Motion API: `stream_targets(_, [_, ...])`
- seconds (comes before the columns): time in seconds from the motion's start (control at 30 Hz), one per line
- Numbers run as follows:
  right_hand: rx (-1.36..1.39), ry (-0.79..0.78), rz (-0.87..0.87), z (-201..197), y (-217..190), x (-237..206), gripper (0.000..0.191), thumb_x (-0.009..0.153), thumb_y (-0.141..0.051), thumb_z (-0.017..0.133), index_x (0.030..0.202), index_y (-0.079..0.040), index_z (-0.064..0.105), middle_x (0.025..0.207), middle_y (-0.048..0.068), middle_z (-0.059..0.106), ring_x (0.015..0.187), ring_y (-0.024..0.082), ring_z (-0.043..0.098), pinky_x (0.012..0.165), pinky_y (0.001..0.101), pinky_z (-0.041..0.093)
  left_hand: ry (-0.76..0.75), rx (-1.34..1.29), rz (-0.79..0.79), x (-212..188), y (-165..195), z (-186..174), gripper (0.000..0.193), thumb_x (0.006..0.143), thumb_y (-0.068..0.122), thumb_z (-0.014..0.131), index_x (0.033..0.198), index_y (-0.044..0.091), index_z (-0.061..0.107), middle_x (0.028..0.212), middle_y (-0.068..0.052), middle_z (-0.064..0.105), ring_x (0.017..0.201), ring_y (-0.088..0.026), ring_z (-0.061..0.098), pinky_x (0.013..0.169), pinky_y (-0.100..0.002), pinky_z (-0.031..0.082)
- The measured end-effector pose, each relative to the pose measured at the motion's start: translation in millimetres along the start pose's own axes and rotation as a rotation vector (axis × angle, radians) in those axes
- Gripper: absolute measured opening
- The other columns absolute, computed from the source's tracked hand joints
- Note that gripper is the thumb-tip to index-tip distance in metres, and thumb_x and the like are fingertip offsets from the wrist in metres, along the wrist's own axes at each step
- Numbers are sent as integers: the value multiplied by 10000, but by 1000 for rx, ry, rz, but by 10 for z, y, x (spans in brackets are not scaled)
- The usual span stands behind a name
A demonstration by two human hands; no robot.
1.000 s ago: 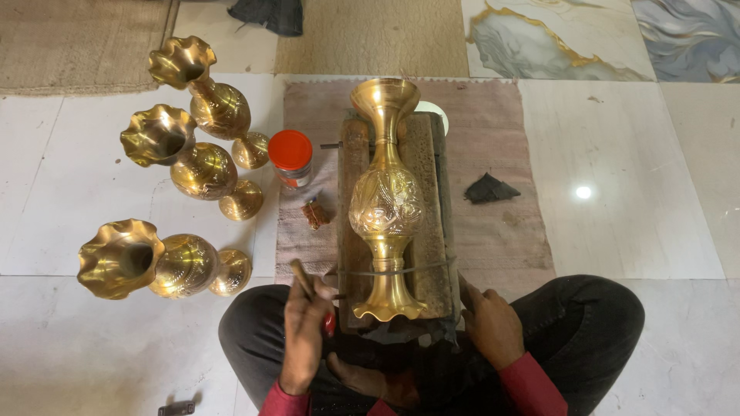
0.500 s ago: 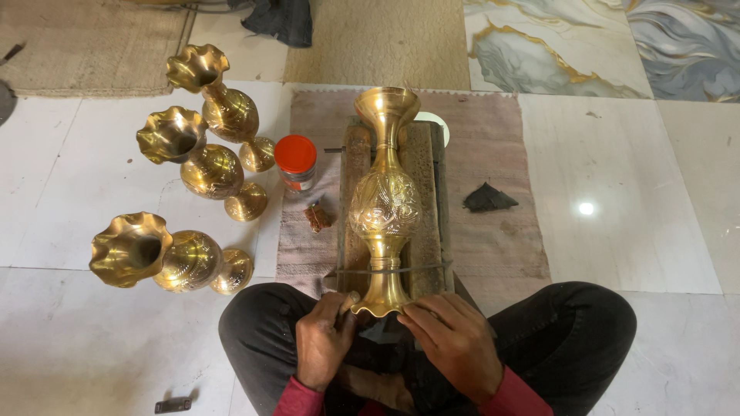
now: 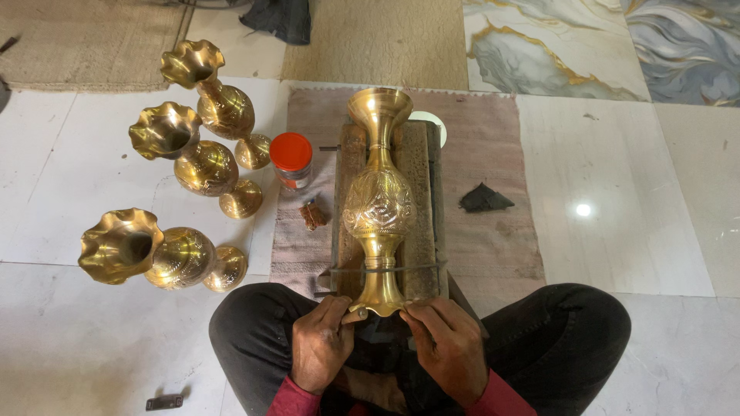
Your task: The person sits on the floor with a brass vase clamped in a wooden fixture. They hold a chisel against the vase surface and strike it with a wooden mallet to engrave decorative patterns, periodically repositioning the chisel and rotating the vase to work new areas.
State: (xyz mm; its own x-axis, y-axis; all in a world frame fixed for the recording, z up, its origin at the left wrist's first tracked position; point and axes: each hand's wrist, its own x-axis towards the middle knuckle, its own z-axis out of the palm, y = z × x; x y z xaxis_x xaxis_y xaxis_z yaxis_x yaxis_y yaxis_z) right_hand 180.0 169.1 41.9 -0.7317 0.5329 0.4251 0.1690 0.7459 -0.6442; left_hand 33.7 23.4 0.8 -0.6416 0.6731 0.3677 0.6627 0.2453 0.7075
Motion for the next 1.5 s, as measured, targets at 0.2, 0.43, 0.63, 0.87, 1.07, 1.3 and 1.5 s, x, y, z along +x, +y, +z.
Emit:
stream_targets(0.2, [-21,30,-13,-9,-55,44,107,849,-90,782,914,-34,717,871,90,706,756,250,711,635,356,555,7,-91,3,13,-32,28,243,748,-54,730,966,33,666,811,-113,672,675,-311,707,556,-376,562])
stream_targets(0.43, [-58,-10,-97,-15,-49,50,97,878,-80,770,904,-35,688,835,89,671,725,262,677,624,378,532,17,-33,35,34,-8,-2,251,747,-76,696,973,27,656,815,-128,653,694,-341,691,565,-395,550])
stream_targets(0.63, [162,-44,129,99,190,-70,56,915,-48,720,939,-7,690,851,77,688,693,192,704,592,334,540,-12,74,228,162,282,-114,250,705,-70,667,916,57,622,870,-102,667,735,-299,695,614,-401,567])
stream_targets(0.87, [119,15,182,230,358,-164,104,827,-53,788,857,-12,698,820,82,640,782,236,606,650,363,498,-175,118,349,340,451,-295,232,686,-12,705,888,59,618,813,-70,606,730,-267,673,607,-400,543])
stream_targets(1.07, [86,-16,207,248,411,-167,121,768,-19,798,843,-28,703,846,75,612,839,248,585,692,381,476,-191,125,325,342,509,-249,190,740,-1,712,881,73,609,805,-57,586,739,-235,664,613,-379,553])
stream_targets(1.3, [88,-48,236,275,384,-172,257,692,-28,848,863,-26,656,873,82,606,874,288,553,696,405,468,-244,121,426,384,484,-291,174,737,42,702,879,77,608,781,-56,569,735,-235,667,609,-388,548])
stream_targets(1.5, [64,-97,214,199,354,-127,386,731,-39,837,1071,-24,656,897,90,604,862,275,579,718,398,490,-264,-34,276,411,379,-330,160,779,87,724,906,62,630,808,-54,638,684,-214,686,559,-355,553])
